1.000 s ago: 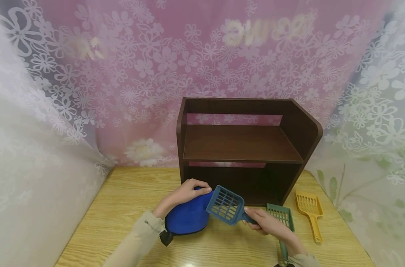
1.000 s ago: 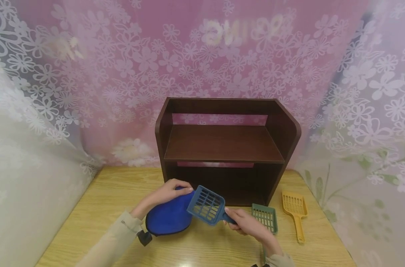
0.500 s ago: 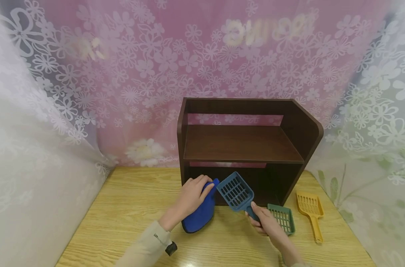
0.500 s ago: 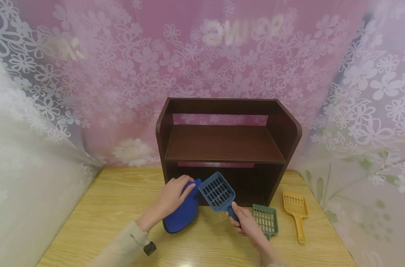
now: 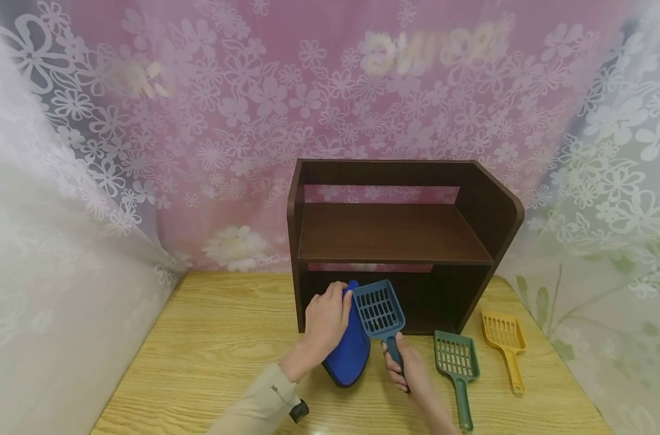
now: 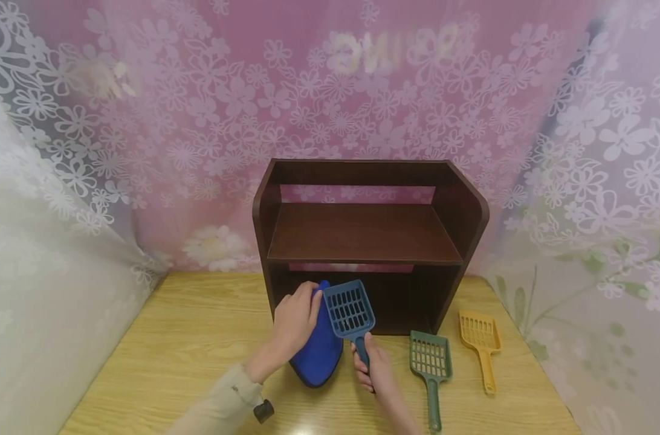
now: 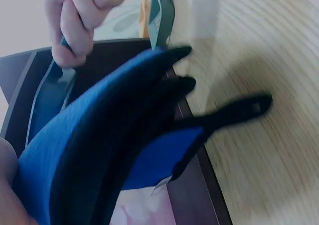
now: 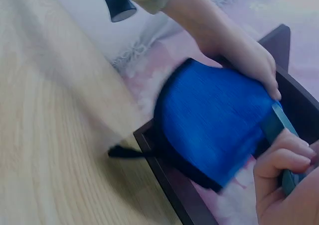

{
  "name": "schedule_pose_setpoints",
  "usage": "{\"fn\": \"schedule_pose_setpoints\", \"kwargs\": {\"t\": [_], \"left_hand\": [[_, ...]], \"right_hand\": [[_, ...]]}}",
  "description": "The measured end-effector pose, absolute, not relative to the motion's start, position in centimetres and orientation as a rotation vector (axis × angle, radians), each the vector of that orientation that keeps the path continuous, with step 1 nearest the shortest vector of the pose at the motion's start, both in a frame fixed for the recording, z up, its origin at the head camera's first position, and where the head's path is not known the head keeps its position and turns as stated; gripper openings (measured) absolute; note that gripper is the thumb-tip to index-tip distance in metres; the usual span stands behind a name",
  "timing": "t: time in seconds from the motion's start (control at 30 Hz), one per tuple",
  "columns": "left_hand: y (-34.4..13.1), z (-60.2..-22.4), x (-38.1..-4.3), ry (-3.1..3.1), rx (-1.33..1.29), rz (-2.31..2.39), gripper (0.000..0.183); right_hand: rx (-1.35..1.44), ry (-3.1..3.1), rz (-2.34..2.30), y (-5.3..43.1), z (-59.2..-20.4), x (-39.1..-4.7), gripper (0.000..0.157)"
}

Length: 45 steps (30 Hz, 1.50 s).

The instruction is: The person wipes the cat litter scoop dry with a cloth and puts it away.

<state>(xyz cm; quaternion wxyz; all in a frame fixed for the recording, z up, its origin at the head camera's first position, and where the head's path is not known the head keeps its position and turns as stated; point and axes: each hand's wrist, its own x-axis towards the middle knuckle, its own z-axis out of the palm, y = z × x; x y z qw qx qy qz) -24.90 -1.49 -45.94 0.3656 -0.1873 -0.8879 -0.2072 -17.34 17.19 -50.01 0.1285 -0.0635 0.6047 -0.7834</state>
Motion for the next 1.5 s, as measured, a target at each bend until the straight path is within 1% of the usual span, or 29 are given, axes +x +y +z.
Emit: {"fn": "schedule_pose_setpoints", "kwargs": {"t": [0.2,0.27,0.47,0.63,0.9,1.03,1.17,1.33,1.5], "left_hand": [[-0.4,-46.5,-24.1,-2.345,-0.474,-0.545,0.022],[0.0,-46.9,-23.6,-2.363,-0.488,-0.547,0.021],[1.0,-47.8,-21.8,-2.429,-0.549,-0.536,0.021],[1.5,-48.2,-20.8,-2.458,-0.613,-0.540,0.019],[1.1,-48.5,-21.4,-2.397,-0.533,-0.607,0.011],[0.6,-48.3,-21.7,-2.423,-0.504,-0.655,0.013],[0.0,-48.0,-22.0,-2.447,-0.455,-0.680,0.015],[-0.5,-47.3,-22.4,-2.453,-0.372,-0.743,0.019],[0.1,-47.4,-21.8,-2.488,-0.384,-0.808,0.024]], "right_hand": [[0.078,1.873,-2.324,16.0,-49.7,-17.2,0.048],[0.122,1.876,-2.357,15.8,-49.5,-17.5,0.049],[0.111,1.962,-2.434,15.6,-49.0,-18.3,0.053],[0.138,2.047,-2.393,15.5,-48.8,-18.6,0.055],[0.103,2.061,-2.351,15.1,-47.4,-17.6,0.047],[0.089,2.084,-2.330,14.9,-46.5,-17.0,0.045],[0.097,2.069,-2.341,14.9,-46.9,-17.1,0.046],[0.102,2.035,-2.366,15.3,-48.6,-17.6,0.047],[0.097,1.979,-2.409,15.3,-49.3,-17.8,0.052]]}}
